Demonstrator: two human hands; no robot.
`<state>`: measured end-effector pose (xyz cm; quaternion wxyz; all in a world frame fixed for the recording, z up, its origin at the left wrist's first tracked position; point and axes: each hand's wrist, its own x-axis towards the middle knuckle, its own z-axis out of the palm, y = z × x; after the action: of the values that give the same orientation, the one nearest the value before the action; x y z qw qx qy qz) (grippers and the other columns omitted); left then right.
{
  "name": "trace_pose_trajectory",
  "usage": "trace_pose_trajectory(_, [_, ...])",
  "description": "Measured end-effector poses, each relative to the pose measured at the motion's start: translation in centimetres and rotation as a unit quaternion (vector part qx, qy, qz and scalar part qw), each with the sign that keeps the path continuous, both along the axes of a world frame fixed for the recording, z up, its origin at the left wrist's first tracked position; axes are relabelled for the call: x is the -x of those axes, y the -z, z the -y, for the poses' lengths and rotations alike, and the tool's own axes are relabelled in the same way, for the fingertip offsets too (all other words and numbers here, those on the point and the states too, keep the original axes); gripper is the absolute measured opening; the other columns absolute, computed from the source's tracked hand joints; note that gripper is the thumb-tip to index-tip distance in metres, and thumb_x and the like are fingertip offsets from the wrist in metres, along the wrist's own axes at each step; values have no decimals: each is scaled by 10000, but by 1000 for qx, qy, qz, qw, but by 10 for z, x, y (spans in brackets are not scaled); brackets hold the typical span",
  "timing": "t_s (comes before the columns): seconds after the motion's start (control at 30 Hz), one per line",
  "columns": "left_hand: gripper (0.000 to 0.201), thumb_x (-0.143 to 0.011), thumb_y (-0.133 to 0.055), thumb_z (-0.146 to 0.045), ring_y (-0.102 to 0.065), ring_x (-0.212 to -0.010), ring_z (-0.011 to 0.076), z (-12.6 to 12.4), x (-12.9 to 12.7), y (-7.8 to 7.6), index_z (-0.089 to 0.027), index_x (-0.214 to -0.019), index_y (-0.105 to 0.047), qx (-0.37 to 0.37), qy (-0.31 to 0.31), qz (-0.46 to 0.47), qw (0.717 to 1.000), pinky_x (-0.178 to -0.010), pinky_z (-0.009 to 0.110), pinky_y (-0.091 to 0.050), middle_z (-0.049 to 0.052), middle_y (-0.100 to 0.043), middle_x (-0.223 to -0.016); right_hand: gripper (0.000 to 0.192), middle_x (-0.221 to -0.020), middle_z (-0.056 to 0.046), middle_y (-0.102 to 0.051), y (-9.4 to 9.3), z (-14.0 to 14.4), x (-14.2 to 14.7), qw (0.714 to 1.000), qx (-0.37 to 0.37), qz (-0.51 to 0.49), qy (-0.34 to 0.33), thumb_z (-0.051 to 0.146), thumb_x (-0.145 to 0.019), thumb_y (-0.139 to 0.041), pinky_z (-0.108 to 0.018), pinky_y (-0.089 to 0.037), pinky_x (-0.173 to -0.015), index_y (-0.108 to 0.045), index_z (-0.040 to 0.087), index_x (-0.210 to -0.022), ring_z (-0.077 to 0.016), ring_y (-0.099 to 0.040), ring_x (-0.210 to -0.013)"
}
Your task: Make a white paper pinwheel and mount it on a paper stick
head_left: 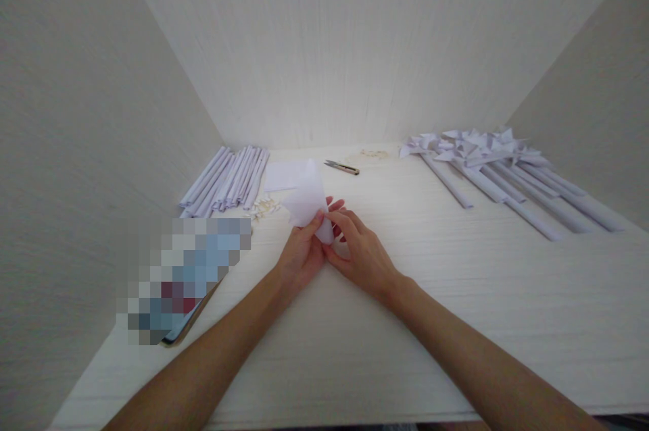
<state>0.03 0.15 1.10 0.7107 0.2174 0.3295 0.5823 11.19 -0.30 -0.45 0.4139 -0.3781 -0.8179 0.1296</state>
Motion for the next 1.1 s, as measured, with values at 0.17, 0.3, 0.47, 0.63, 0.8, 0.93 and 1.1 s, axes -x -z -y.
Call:
trace_pose_trajectory(0.17, [168, -835, -449, -184, -574, -1002, 143, -2, 2, -1, -149, -898, -601, 27, 1, 43, 999, -970, 311, -382, 71, -644, -1034, 463, -1115, -103, -503, 2, 0, -1, 1000, -24, 11, -15, 64, -721, -479, -337, -508, -794, -421, 211, -1156, -195, -520, -1011])
trace_pose_trajectory(0.3, [163, -839, -433, -162, -565, -1028, 164, -2, 2, -1, -137, -836, -594, 22, 4, 62, 998, -982, 347, -378, 88, -635, -1048, 427, -1138, -99, -494, 3, 0, -1, 998, -36, 48, 11, 9, -742, -378, -318, -528, -692, -499, 218, -1094, -156, -560, -852])
trace_pose_trajectory(0.47, [170, -842, -424, -156, -578, -999, 163, 0, -1, 0, -139, -813, -591, 20, 17, 55, 998, -970, 360, -393, 80, -645, -1034, 318, -1037, -93, -567, 3, 0, 0, 996, -75, 26, 37, 73, -804, -379, -286, -526, -643, -590, 207, -1001, -164, -577, -843])
trace_pose_trajectory(0.63, [136, -814, -475, -165, -599, -949, 137, 0, 1, -1, -143, -863, -599, 24, -2, 53, 998, -934, 286, -425, 65, -654, -1008, 273, -922, -50, -631, 3, -1, -4, 990, -71, -111, 51, 108, -810, -433, -300, -509, -767, -639, 247, -922, -150, -599, -870])
trace_pose_trajectory(0.8, [142, -787, -495, -159, -593, -983, 175, -7, 8, -4, -149, -894, -588, 39, -52, 33, 997, -911, 338, -455, 82, -644, -1043, 247, -841, -41, -667, 1, -7, -9, 970, 26, -215, 111, 82, -738, -477, -320, -509, -710, -666, 223, -811, -161, -613, -792])
trace_pose_trajectory(0.93, [138, -775, -512, -141, -602, -958, 169, -10, 12, -4, -158, -894, -581, 32, -65, 23, 997, -915, 355, -453, 69, -658, -1000, 232, -802, -30, -673, 5, -15, -11, 935, 134, -308, 114, 91, -682, -490, -293, -503, -624, -671, 203, -776, -148, -605, -707])
trace_pose_trajectory(1.1, [137, -790, -524, -213, -612, -923, 150, -9, 15, -3, -157, -899, -586, 34, -74, 46, 996, -914, 331, -452, 54, -656, -978, 171, -711, -3, -659, 3, -19, -9, 893, 230, -383, 51, 119, -626, -551, -274, -484, -585, -671, 191, -726, -119, -576, -603])
